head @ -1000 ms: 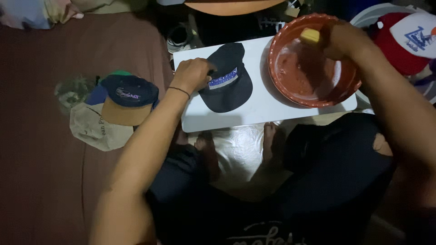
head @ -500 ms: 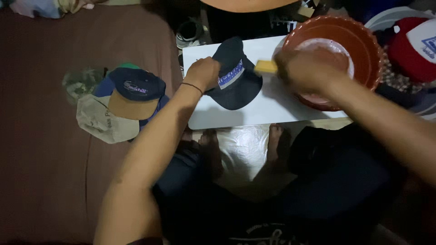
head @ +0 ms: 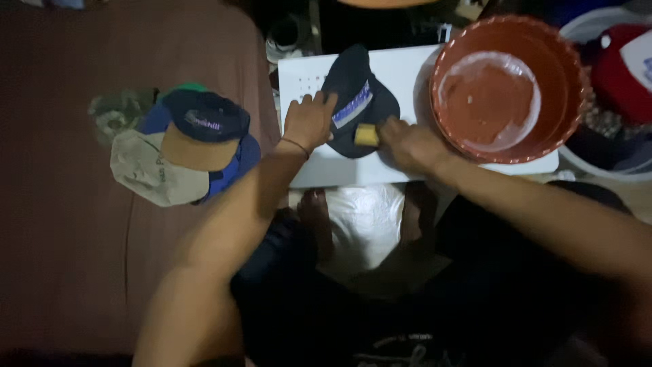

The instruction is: The person scrubs a black baseball cap with a yellow sponge dipped in soapy water. They repeatedly dip the sponge into a red basin and scrub the cap's brim and front panel.

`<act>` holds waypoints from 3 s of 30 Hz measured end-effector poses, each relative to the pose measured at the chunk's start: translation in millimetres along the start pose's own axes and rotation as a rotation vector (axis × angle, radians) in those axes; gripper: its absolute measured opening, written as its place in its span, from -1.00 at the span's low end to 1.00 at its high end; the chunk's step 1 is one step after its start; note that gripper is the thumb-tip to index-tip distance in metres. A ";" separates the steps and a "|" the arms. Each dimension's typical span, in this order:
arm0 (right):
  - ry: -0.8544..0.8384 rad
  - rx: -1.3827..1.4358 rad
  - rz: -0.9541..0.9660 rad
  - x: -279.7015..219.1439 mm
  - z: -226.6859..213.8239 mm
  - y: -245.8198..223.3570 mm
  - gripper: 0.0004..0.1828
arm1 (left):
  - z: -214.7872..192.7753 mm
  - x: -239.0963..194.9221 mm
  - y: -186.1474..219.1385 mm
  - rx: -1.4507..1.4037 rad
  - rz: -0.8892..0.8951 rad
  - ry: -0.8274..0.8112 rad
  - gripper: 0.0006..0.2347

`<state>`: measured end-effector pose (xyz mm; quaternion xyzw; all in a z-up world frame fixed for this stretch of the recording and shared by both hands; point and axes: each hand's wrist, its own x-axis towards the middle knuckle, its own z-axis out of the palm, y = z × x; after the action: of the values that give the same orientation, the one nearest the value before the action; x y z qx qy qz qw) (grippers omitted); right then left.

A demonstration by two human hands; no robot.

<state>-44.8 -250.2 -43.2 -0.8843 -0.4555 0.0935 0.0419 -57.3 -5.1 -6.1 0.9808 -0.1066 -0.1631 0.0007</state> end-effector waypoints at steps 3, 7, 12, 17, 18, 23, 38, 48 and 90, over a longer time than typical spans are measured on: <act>-0.280 0.050 0.262 -0.3 -32.6 -26.7 -0.59 | 18.7 11.0 -0.8 0.065 0.007 0.032 -0.41; -0.130 0.114 0.025 10.5 -9.3 -26.7 -0.70 | 26.8 14.6 -2.0 0.102 0.008 0.067 -0.43; -0.211 0.130 -0.153 9.6 -12.7 -33.9 -0.57 | 42.2 32.5 -10.0 0.000 -0.001 0.023 -0.42; -0.246 0.206 0.156 14.5 -5.5 -12.3 -0.58 | 24.5 28.1 -13.3 -0.114 -0.005 -0.052 -0.38; -0.262 0.207 0.058 17.0 -0.2 -12.1 -0.59 | 15.3 27.8 -16.6 -0.116 -0.001 -0.053 -0.41; -0.138 0.204 0.183 14.9 -31.5 -18.7 -0.44 | 14.6 24.0 -16.4 -0.124 0.036 -0.074 -0.39; 0.018 0.542 0.519 14.7 6.2 -45.2 -0.45 | -9.4 12.4 -8.2 -0.203 0.052 -0.139 -0.43; 0.242 0.510 0.631 6.2 12.5 -55.9 -0.33 | 3.4 15.7 -11.2 -0.117 0.101 -0.077 -0.42; 0.298 0.393 0.318 6.5 56.6 -77.5 -0.48 | 14.0 22.3 -4.9 -0.181 0.018 -0.106 -0.50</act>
<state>-114.4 -200.4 -87.1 -0.9236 -0.2732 0.0544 0.2635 -40.2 -4.5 -26.6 0.9658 -0.1000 -0.2237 0.0850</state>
